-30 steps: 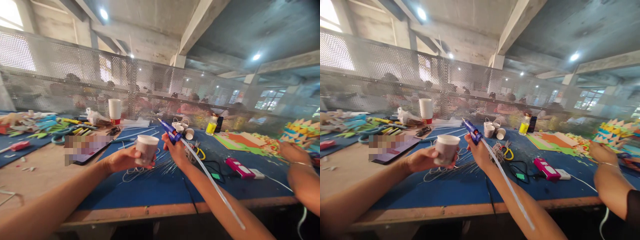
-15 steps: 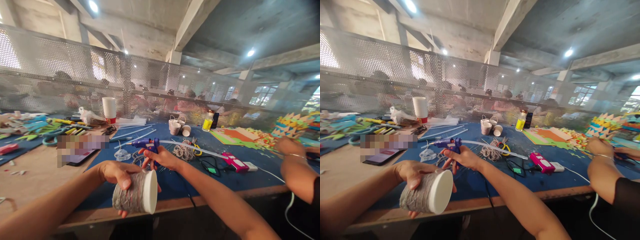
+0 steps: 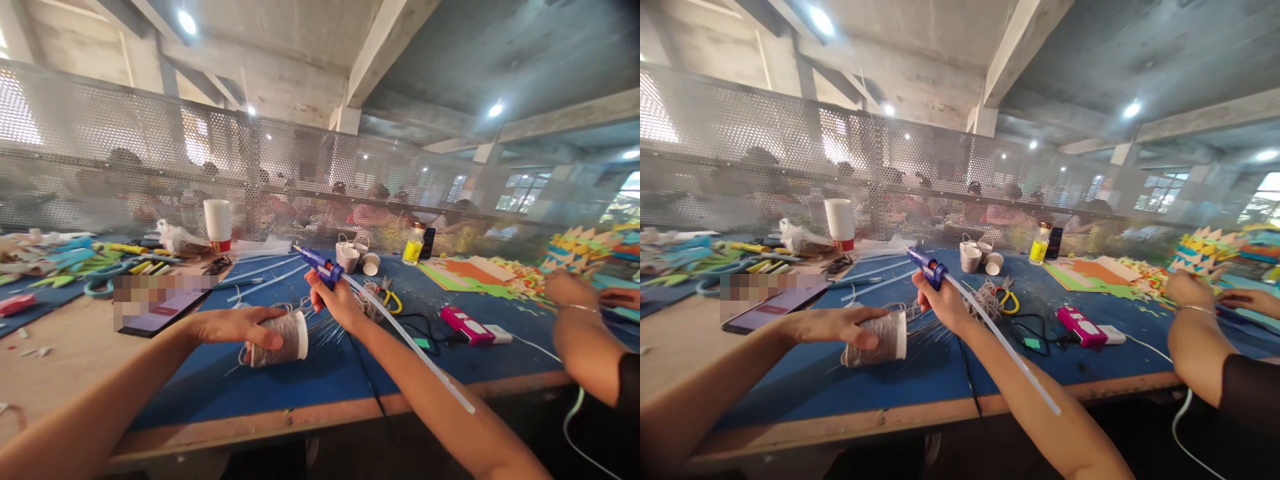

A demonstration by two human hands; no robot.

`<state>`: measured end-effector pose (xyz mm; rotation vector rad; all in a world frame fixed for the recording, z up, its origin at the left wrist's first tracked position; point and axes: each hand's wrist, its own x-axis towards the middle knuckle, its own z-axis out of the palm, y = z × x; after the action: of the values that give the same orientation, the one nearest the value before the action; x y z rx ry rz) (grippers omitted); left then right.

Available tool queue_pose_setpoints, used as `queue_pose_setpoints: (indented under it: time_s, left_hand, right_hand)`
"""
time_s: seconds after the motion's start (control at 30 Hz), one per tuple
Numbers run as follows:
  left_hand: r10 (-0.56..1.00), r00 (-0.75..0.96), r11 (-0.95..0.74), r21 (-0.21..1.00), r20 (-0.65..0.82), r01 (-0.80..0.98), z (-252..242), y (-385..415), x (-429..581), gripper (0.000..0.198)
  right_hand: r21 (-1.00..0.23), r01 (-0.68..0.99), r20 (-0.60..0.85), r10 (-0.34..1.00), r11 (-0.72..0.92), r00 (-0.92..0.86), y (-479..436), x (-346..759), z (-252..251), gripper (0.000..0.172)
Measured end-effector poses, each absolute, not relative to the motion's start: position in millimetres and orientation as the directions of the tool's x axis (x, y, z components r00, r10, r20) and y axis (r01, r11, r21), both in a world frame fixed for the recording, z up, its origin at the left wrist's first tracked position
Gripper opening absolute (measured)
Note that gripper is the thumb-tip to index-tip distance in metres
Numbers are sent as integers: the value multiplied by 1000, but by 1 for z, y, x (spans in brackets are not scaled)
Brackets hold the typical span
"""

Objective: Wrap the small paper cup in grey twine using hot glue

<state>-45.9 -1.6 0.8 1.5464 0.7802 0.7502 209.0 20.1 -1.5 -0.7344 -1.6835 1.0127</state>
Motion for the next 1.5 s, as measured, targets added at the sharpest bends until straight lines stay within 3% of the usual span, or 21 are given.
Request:
queue_pose_setpoints:
  time_s: [0.13, 0.33, 0.47, 0.57, 0.67, 0.87, 1.07, 1.3, 1.5]
  left_hand:
    - [830, 556, -153, 945, -35, 288, 6, 3, -47, 54]
    - [923, 271, -374, 803, 273, 464, 18, 2, -34, 61]
    - [930, 141, -363, 786, 340, 500, 11, 9, -32, 55]
    - [943, 118, -334, 881, 313, 336, 6, 13, -29, 45]
    - [954, 103, -295, 946, 282, 134, 3, 14, -22, 49]
    - [949, -54, -306, 949, 310, 72, 7, 11, -12, 74]
    - [947, 138, -260, 945, 290, -200, 11, 3, -8, 57]
    - [950, 198, -171, 933, 241, -317, 0, 13, -13, 39]
    - [932, 256, -140, 905, 257, -401, -3, 16, -13, 43]
  right_hand:
    - [-856, 25, 498, 837, 516, -226, 19, 208, -1, 51]
    - [-841, 63, 528, 841, 537, -121, 15, 207, 4, 49]
    - [-839, 90, 532, 844, 536, -67, 16, 207, 6, 52]
    - [-833, 131, 535, 843, 537, -57, 17, 208, 6, 53]
    - [-826, 179, 537, 843, 535, -44, 15, 208, 8, 54]
    - [-822, 212, 533, 845, 529, -43, 14, 209, 8, 53]
    - [-827, 75, 532, 819, 557, -217, 14, 206, 0, 47]
    - [-776, 142, 581, 784, 615, -220, 5, 205, 5, 47]
    - [-779, 135, 571, 781, 613, -252, 6, 205, 2, 42]
